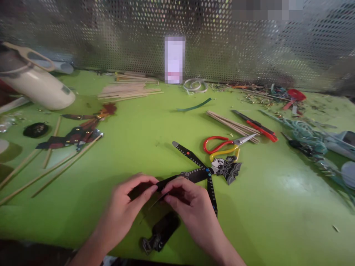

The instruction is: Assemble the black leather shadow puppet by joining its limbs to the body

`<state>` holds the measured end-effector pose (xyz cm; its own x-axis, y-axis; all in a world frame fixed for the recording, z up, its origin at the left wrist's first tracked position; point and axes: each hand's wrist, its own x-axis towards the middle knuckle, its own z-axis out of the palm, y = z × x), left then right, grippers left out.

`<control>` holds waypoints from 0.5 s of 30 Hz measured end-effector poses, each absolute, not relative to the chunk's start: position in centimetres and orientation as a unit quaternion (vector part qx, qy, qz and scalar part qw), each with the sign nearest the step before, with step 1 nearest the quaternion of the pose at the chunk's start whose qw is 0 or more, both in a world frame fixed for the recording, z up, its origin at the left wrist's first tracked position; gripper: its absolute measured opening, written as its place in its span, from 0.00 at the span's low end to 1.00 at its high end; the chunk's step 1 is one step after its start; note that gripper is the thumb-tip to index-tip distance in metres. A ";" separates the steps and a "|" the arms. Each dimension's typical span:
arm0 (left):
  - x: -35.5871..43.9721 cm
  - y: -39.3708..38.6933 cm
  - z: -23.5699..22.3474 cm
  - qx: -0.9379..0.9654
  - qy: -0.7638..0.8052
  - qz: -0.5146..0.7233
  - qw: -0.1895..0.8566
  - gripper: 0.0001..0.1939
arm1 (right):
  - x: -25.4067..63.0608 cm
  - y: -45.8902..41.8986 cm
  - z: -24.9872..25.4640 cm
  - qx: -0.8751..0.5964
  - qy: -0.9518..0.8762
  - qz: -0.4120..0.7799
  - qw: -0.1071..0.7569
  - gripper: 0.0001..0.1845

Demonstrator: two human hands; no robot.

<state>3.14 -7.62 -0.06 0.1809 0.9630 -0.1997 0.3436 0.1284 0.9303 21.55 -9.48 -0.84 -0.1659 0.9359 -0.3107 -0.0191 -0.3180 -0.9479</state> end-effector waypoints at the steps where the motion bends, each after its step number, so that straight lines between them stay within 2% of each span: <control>1: 3.1 -7.6 0.0 0.582 0.557 0.308 0.506 0.08 | 21.5 -9.5 -0.9 -0.528 -0.443 0.616 0.381 0.04; 8: 2.9 -7.6 0.2 0.559 0.547 0.299 0.547 0.07 | 21.2 -9.3 -0.7 -0.537 -0.424 0.625 0.377 0.04; 15: 2.9 -7.9 0.1 0.569 0.556 0.299 0.526 0.07 | 21.1 -9.5 -0.8 -0.538 -0.418 0.614 0.398 0.05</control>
<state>2.86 -7.87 0.06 0.2026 0.9482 -0.2446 0.3183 0.1724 0.9322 21.12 -9.46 -0.81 -0.1042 0.9386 -0.3289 -0.0394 -0.3343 -0.9416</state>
